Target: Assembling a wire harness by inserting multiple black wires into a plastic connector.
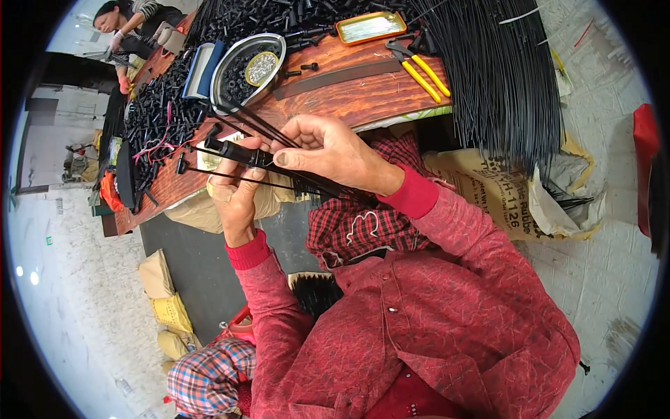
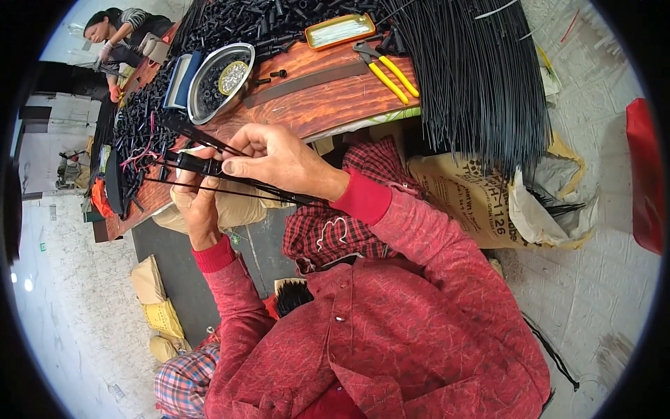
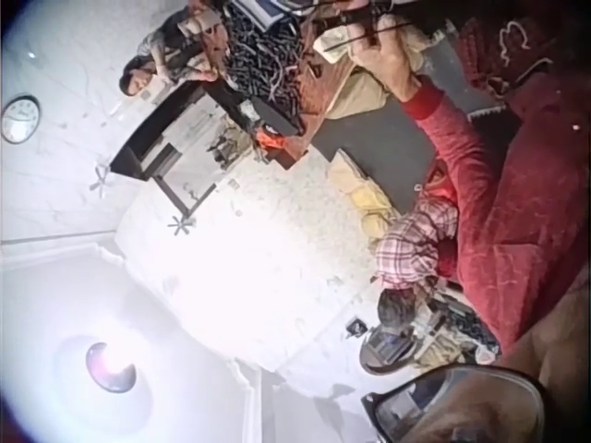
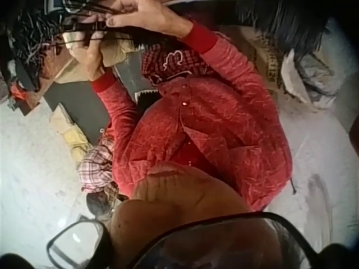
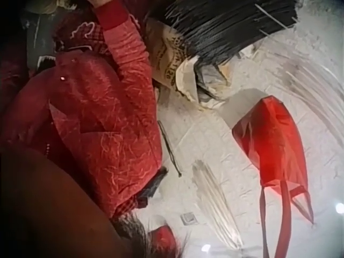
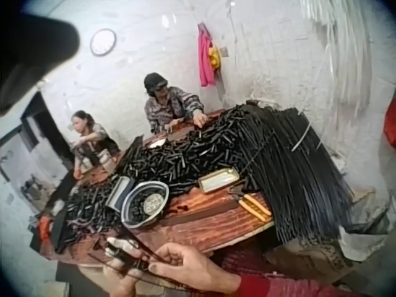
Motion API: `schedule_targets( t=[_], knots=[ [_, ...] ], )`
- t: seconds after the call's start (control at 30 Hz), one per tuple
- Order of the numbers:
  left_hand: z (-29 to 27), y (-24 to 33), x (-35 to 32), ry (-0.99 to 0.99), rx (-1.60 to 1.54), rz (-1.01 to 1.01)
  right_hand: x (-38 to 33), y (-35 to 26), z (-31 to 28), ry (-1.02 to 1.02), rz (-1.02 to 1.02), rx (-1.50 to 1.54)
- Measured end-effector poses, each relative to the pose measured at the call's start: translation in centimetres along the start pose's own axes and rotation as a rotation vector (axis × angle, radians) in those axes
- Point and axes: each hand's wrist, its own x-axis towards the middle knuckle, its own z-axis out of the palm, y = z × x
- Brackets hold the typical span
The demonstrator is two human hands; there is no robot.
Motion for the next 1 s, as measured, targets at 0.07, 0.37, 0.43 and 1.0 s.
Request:
schedule_targets(
  t=[0.07, 0.37, 0.43, 1.0],
  knots=[
    [-0.1, -0.2, -0.2, 0.012, -0.014, 0.006, 0.2, 0.1, 0.4, -0.039, -0.066, 0.031],
    [-1.2, -2.1, -0.6, 0.065, -0.156, -0.009, 0.3, 0.6, 0.8, 0.037, -0.063, -0.255],
    [-1.4, -2.5, -0.7, 0.086, -0.184, -0.017, 0.2, 0.7, 1.0, 0.091, -0.061, -0.369],
    [-2.5, -4.1, -1.8, 0.121, -0.283, -0.019, 0.0, 2.0, 2.5, 0.416, -0.307, -0.707]
  ],
)
